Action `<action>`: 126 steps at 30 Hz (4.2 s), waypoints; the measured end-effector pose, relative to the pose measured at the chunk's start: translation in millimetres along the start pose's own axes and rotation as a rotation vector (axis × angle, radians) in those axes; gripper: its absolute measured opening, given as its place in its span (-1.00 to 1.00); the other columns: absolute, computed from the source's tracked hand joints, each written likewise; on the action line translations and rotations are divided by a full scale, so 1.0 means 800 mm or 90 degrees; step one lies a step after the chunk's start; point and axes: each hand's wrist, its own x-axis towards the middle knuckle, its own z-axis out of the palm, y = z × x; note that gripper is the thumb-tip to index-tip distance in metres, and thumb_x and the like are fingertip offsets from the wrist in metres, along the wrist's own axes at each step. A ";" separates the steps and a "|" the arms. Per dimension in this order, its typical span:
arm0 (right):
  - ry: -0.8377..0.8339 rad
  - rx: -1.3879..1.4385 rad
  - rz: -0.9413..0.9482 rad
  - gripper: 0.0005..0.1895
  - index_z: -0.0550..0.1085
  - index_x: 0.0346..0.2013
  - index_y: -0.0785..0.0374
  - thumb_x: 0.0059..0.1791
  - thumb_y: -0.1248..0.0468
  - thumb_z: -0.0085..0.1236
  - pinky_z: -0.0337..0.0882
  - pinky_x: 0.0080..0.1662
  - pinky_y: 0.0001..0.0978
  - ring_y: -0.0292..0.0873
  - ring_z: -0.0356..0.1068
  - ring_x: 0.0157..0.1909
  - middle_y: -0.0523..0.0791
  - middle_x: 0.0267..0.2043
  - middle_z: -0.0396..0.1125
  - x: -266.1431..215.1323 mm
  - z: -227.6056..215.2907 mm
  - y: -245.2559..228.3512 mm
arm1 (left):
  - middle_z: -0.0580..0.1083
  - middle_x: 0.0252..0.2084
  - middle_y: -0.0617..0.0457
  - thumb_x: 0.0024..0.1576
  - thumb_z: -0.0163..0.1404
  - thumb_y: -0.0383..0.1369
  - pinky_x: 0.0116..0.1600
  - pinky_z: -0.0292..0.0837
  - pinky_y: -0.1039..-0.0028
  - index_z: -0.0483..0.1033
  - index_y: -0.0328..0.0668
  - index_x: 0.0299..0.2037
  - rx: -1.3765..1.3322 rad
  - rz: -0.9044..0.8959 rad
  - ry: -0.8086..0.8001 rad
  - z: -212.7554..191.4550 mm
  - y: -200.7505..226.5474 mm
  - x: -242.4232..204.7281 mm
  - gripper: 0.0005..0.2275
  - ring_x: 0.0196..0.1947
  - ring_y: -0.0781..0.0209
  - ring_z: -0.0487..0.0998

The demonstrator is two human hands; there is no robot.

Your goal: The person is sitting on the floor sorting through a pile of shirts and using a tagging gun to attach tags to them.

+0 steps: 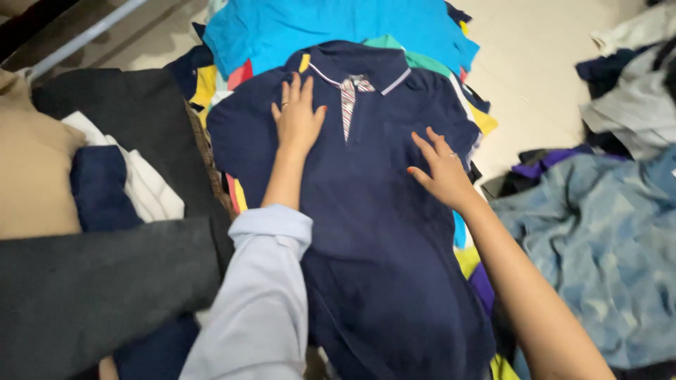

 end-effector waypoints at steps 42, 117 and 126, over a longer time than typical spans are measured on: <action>0.660 0.177 0.208 -0.88 0.47 -0.14 0.44 0.11 0.61 0.03 0.28 0.06 -0.42 -0.13 0.23 0.00 -0.01 0.05 0.24 -0.500 -0.193 0.103 | 0.48 -0.43 0.06 0.15 0.09 -0.55 -0.34 0.30 0.50 0.51 -0.40 -0.22 -0.561 0.414 0.019 -0.121 0.342 -0.213 -0.94 -0.50 0.27 0.33; -0.008 0.053 0.679 -0.11 -0.11 0.54 -0.29 -0.01 -0.29 -0.05 -0.26 0.10 0.91 0.59 -0.56 0.46 0.12 0.59 -0.50 -0.585 0.078 0.232 | -0.25 0.58 -0.15 0.21 0.02 0.25 0.07 -0.33 -0.86 -0.09 0.52 0.52 0.152 0.460 -0.399 0.298 0.465 -0.526 -0.27 0.50 -0.49 -0.44; -0.009 0.054 0.689 -0.12 -0.10 0.54 -0.29 -0.01 -0.27 -0.03 -0.25 0.13 0.88 0.57 -0.51 0.48 0.09 0.60 -0.51 -0.585 0.074 0.229 | -0.24 0.59 -0.14 0.21 0.01 0.25 0.07 -0.30 -0.86 -0.10 0.52 0.52 0.160 0.464 -0.387 0.301 0.463 -0.527 -0.27 0.51 -0.48 -0.41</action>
